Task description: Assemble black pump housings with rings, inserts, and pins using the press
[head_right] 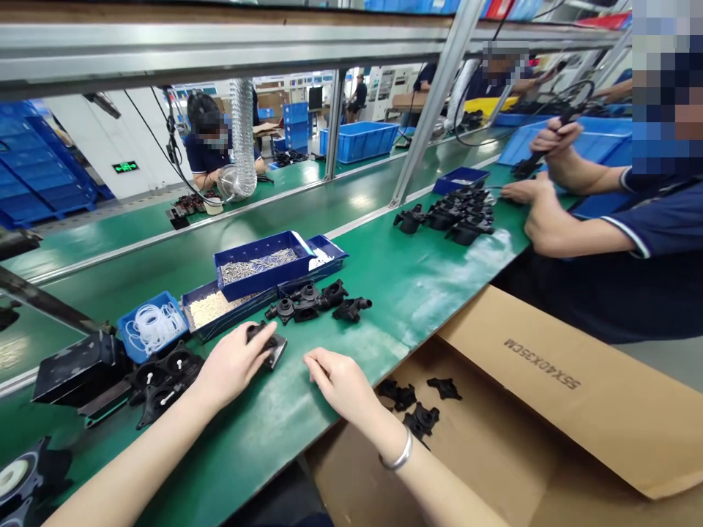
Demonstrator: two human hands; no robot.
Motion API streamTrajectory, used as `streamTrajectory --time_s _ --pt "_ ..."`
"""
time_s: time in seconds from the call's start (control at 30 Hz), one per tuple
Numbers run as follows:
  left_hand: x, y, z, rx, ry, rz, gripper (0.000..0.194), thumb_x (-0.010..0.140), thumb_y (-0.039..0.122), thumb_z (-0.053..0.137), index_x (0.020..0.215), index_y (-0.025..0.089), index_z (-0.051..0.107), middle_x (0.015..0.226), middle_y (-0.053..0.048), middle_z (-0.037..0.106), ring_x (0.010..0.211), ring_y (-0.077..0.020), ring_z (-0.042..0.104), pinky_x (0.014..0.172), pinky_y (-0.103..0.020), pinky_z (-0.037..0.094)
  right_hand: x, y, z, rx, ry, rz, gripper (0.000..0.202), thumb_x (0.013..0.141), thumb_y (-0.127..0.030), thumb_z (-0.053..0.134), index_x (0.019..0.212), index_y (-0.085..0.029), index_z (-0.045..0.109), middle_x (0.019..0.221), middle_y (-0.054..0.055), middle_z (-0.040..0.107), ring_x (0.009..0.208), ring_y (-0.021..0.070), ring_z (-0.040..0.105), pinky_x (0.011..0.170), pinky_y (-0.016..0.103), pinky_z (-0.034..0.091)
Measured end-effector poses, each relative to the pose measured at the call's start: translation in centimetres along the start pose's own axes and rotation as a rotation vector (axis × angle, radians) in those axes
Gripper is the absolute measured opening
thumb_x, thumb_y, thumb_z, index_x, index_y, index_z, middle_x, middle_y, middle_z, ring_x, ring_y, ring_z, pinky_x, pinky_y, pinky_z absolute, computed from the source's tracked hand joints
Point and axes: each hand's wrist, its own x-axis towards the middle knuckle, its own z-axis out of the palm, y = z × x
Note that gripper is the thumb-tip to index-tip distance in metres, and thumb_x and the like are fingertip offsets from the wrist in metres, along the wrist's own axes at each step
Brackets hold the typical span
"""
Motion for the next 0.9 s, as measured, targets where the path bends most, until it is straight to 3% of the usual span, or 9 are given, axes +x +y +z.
streamTrajectory --time_s 0.07,0.17,0.23,0.33,0.43,0.5,0.63,0.73,0.9 --pt "0.3 -0.5 -1.6 0.021 0.057 -0.157 0.044 0.094 0.048 0.053 0.133 0.030 0.061 0.108 -0.011 0.071 0.098 -0.0297 0.066 0.089 -0.040 0.048 0.8 0.2 -0.6 0.004 0.008 -0.005 0.037 0.105 -0.038 0.039 0.078 -0.021 0.058 0.067 0.001 0.063 0.061 0.0162 0.062 0.064 0.028 0.047" --pt "0.6 -1.5 -4.4 0.317 -0.150 -0.317 0.036 0.094 0.046 0.051 0.121 0.029 0.068 0.094 -0.010 0.074 0.085 -0.0280 0.068 0.080 -0.037 0.049 3.9 0.8 -2.7 -0.027 0.065 0.001 0.039 0.105 -0.041 0.040 0.078 -0.021 0.061 0.065 0.000 0.064 0.057 0.0149 0.061 0.062 0.026 0.046" --pt "0.6 -1.9 -5.8 0.498 -0.309 -0.334 0.026 0.089 0.037 0.058 0.105 0.025 0.076 0.094 -0.012 0.074 0.087 -0.0292 0.068 0.080 -0.038 0.049 7.6 1.6 -4.6 -0.127 0.131 0.036 0.041 0.105 -0.042 0.039 0.080 -0.020 0.062 0.068 0.000 0.066 0.058 0.0143 0.062 0.064 0.025 0.047" --pt "0.5 -1.9 -7.3 0.588 -0.386 -0.351 0.010 0.068 0.021 0.077 0.078 0.017 0.079 0.091 -0.016 0.072 0.093 -0.0352 0.067 0.083 -0.042 0.049 14.6 3.6 -7.1 -0.289 0.199 0.090 0.039 0.104 -0.040 0.039 0.082 -0.019 0.064 0.078 0.004 0.070 0.072 0.0168 0.066 0.074 0.027 0.049" --pt "1.1 -1.6 -8.6 0.635 -0.428 -0.378 0.023 0.057 0.015 0.084 0.080 0.015 0.079 0.092 -0.017 0.073 0.097 -0.0369 0.067 0.085 -0.043 0.051 21.5 6.1 -7.6 -0.367 0.127 0.109 0.028 0.102 -0.034 0.050 0.088 -0.016 0.067 0.091 0.007 0.071 0.087 0.0195 0.067 0.083 0.032 0.051" --pt "2.4 -1.8 -9.3 0.649 -0.402 -0.406 0.020 0.069 0.019 0.080 0.088 0.013 0.078 0.097 -0.018 0.073 0.099 -0.0350 0.068 0.088 -0.044 0.051 24.7 7.6 -6.9 -0.404 0.020 0.114 0.022 0.099 -0.034 0.058 0.102 -0.015 0.067 0.104 0.008 0.069 0.094 0.0194 0.067 0.086 0.036 0.054" --pt "6.0 -4.2 -8.8 0.655 -0.322 -0.514 0.021 0.094 0.027 0.061 0.104 0.011 0.070 0.108 -0.014 0.070 0.103 -0.0257 0.067 0.093 -0.046 0.052 27.1 10.1 -4.9 -0.454 -0.159 0.094 0.033 0.097 -0.035 0.063 0.123 -0.015 0.061 0.122 0.010 0.063 0.104 0.0219 0.065 0.088 0.041 0.057" --pt "8.0 -6.4 -7.0 0.601 -0.323 -0.546 0.033 0.094 0.037 0.063 0.119 0.015 0.062 0.120 -0.009 0.065 0.106 -0.0230 0.065 0.091 -0.044 0.056 27.1 11.8 -4.3 -0.473 -0.230 0.061 0.034 0.097 -0.035 0.063 0.125 -0.016 0.060 0.125 0.010 0.062 0.107 0.0231 0.064 0.090 0.042 0.056" --pt "8.9 -8.7 -5.3 0.542 -0.333 -0.550 0.036 0.094 0.037 0.063 0.123 0.015 0.060 0.124 -0.010 0.063 0.108 -0.0245 0.064 0.091 -0.045 0.056 27.5 14.1 -4.3 -0.463 -0.312 0.010 0.033 0.098 -0.035 0.062 0.125 -0.016 0.060 0.125 0.010 0.062 0.107 0.0230 0.064 0.090 0.043 0.056"
